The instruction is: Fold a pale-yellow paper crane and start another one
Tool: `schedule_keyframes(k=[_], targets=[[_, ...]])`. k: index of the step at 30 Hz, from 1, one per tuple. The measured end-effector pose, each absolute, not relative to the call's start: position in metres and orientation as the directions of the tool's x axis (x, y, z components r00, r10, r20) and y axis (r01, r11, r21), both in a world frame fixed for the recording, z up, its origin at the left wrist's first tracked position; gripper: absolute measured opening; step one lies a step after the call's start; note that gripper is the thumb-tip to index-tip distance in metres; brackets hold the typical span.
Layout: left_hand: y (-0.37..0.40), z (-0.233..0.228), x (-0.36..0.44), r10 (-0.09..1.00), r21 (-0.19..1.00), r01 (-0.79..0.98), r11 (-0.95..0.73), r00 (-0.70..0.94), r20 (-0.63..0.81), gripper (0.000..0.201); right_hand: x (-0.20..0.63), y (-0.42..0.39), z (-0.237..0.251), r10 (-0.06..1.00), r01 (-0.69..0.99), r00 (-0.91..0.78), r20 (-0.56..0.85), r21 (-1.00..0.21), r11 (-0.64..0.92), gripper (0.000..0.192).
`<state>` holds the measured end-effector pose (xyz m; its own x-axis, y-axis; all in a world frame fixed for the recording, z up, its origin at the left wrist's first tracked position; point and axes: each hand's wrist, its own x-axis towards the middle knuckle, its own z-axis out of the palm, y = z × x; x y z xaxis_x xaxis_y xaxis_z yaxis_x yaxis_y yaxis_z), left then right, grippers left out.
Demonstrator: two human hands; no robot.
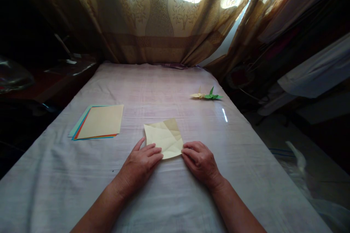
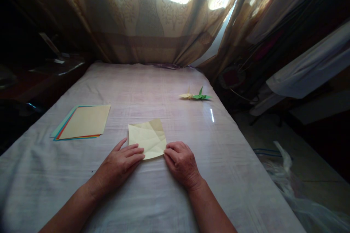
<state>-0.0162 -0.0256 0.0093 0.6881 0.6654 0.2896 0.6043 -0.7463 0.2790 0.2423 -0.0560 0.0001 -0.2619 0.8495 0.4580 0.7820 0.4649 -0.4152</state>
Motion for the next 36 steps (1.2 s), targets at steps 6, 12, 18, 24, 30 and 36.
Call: schedule_keyframes(k=[6,12,18,24,30,36], targets=[[-0.018,0.009,-0.026,0.679,0.260,0.627,-0.734,0.667,0.306,0.023,0.244,-0.045,0.000,0.806,0.738,-0.250,0.537,-0.434,0.517,0.016],[-0.012,0.009,-0.035,0.714,0.248,0.671,-0.699,0.631,0.304,0.023,0.252,0.005,0.002,0.790,0.882,-0.283,0.544,-0.176,0.437,0.047],[-0.005,0.006,-0.042,0.737,0.214,0.709,-0.672,0.611,0.289,0.021,0.256,0.029,-0.003,0.746,0.838,-0.461,0.479,-0.041,0.544,0.018],[-0.002,0.013,-0.050,0.750,0.156,0.749,-0.644,0.577,0.323,0.024,0.257,0.004,-0.014,0.725,0.822,-0.451,0.520,-0.075,0.565,0.015],[-0.018,0.020,-0.027,0.687,0.214,0.656,-0.724,0.654,0.317,0.039,0.253,-0.016,-0.014,0.764,0.827,-0.415,0.494,-0.146,0.544,0.021],[-0.020,0.006,-0.013,0.648,0.265,0.593,-0.760,0.664,0.374,0.030,0.251,-0.024,-0.014,0.761,0.814,-0.398,0.513,-0.185,0.550,0.019]])
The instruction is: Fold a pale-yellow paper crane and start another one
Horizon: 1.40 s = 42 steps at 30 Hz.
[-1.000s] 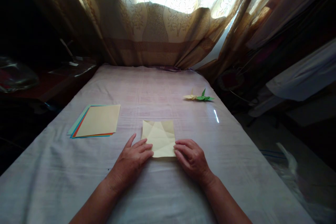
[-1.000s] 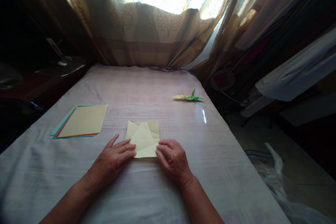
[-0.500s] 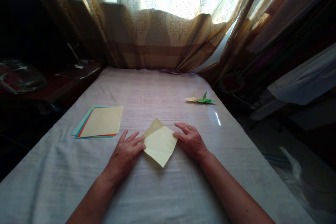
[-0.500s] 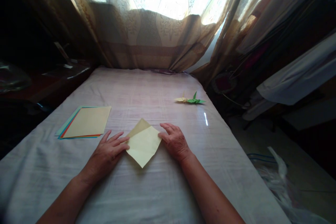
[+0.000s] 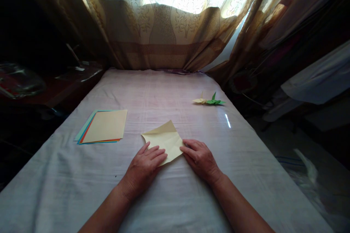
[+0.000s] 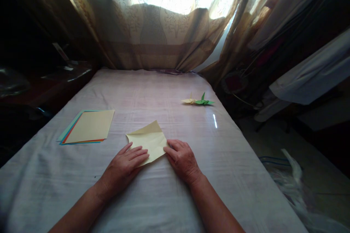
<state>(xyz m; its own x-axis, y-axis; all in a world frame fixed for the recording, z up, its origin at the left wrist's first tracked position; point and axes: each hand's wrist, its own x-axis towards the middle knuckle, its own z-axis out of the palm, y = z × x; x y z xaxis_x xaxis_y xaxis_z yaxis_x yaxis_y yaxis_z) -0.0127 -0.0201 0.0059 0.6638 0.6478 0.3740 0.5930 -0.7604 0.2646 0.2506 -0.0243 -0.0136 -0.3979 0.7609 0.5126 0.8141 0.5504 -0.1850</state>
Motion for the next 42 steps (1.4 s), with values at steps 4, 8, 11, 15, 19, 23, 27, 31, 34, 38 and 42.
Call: schedule_keyframes(k=[4,8,11,15,19,23,27,31,34,38,42], targets=[[-0.015,-0.001,-0.020,0.664,0.299,0.593,-0.747,0.648,0.373,0.035,0.245,-0.029,-0.011,0.770,0.824,-0.364,0.524,-0.204,0.529,0.019],[-0.014,0.001,-0.021,0.710,0.366,0.609,-0.704,0.622,0.330,0.021,0.238,-0.034,-0.008,0.766,0.828,-0.359,0.534,-0.197,0.525,0.017],[-0.007,0.008,-0.017,0.757,0.432,0.636,-0.639,0.618,0.211,0.023,0.235,-0.036,-0.010,0.766,0.821,-0.367,0.528,-0.203,0.533,0.015],[0.018,0.017,-0.011,0.769,0.476,0.677,-0.561,0.640,-0.004,0.043,0.236,-0.035,-0.013,0.767,0.813,-0.374,0.521,-0.214,0.541,0.015],[0.042,0.018,-0.005,0.788,0.424,0.716,-0.554,0.616,-0.012,0.048,0.237,-0.035,-0.014,0.768,0.816,-0.366,0.525,-0.215,0.536,0.016],[0.051,0.015,-0.005,0.782,0.409,0.712,-0.571,0.623,0.007,0.040,0.235,-0.038,-0.011,0.765,0.823,-0.353,0.539,-0.210,0.528,0.016],[0.046,0.019,-0.025,0.727,0.502,0.618,-0.605,0.686,0.030,0.020,0.232,-0.043,-0.008,0.789,0.845,-0.277,0.548,-0.251,0.472,0.017],[0.038,0.026,-0.056,0.678,0.541,0.577,-0.612,0.735,-0.017,0.036,0.232,-0.045,-0.008,0.826,0.850,-0.221,0.518,-0.314,0.424,0.018],[0.032,0.024,-0.068,0.680,0.533,0.593,-0.603,0.732,-0.044,0.051,0.232,-0.045,-0.009,0.833,0.843,-0.209,0.512,-0.338,0.419,0.017],[0.025,0.014,-0.062,0.751,0.475,0.647,-0.596,0.659,0.046,0.031,0.232,-0.045,-0.009,0.846,0.844,-0.198,0.496,-0.353,0.404,0.016],[0.021,0.004,-0.050,0.793,0.428,0.680,-0.596,0.583,0.177,0.017,0.232,-0.045,-0.009,0.872,0.854,-0.154,0.465,-0.381,0.354,0.018]])
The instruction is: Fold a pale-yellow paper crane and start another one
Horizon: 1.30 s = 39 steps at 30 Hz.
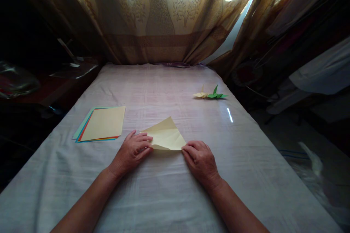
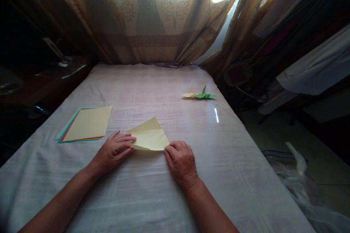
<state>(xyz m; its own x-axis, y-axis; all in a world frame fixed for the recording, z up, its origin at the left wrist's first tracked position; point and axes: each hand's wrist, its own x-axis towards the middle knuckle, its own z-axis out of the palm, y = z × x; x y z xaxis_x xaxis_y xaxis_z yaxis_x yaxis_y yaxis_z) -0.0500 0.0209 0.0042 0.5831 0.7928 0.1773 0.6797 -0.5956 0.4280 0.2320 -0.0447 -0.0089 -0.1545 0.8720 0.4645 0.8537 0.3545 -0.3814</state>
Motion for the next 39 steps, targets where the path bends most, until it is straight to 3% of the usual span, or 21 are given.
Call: schedule_keyframes(k=[4,11,17,39], targets=[[0.017,0.003,-0.044,0.813,0.435,0.691,-0.577,0.536,0.226,0.018,0.234,-0.042,-0.010,0.893,0.862,-0.120,0.434,-0.401,0.311,0.020],[0.004,0.012,-0.022,0.884,0.468,0.753,-0.464,0.430,0.184,0.016,0.239,-0.034,-0.007,0.925,0.867,-0.164,0.342,-0.398,0.301,0.023],[0.003,0.007,-0.011,0.886,0.450,0.764,-0.463,0.387,0.254,0.028,0.240,-0.035,-0.003,0.926,0.852,-0.152,0.346,-0.430,0.300,0.020],[0.007,0.004,-0.011,0.877,0.369,0.799,-0.474,0.391,0.278,0.036,0.236,-0.037,0.000,0.956,0.854,-0.004,0.294,-0.496,0.156,0.019]])
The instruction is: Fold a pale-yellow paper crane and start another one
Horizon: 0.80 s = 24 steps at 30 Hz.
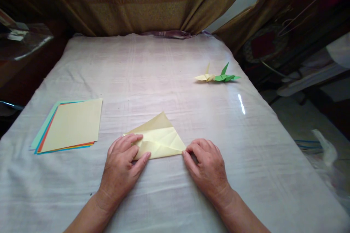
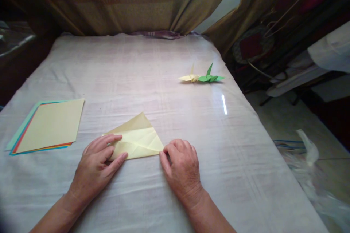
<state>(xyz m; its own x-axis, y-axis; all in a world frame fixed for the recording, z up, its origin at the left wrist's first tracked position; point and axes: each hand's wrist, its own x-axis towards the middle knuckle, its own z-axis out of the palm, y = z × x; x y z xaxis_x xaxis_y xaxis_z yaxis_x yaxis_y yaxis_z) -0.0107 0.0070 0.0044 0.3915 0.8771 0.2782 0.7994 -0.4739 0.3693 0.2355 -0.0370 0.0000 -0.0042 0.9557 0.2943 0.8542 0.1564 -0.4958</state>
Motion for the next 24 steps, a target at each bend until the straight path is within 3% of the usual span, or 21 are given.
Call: schedule_keyframes(k=[24], targets=[[0.0084,0.0060,-0.0109,0.873,0.351,0.801,-0.485,0.421,0.244,0.031,0.2347,-0.0370,0.0033,0.962,0.857,0.014,0.273,-0.499,0.129,0.014]])
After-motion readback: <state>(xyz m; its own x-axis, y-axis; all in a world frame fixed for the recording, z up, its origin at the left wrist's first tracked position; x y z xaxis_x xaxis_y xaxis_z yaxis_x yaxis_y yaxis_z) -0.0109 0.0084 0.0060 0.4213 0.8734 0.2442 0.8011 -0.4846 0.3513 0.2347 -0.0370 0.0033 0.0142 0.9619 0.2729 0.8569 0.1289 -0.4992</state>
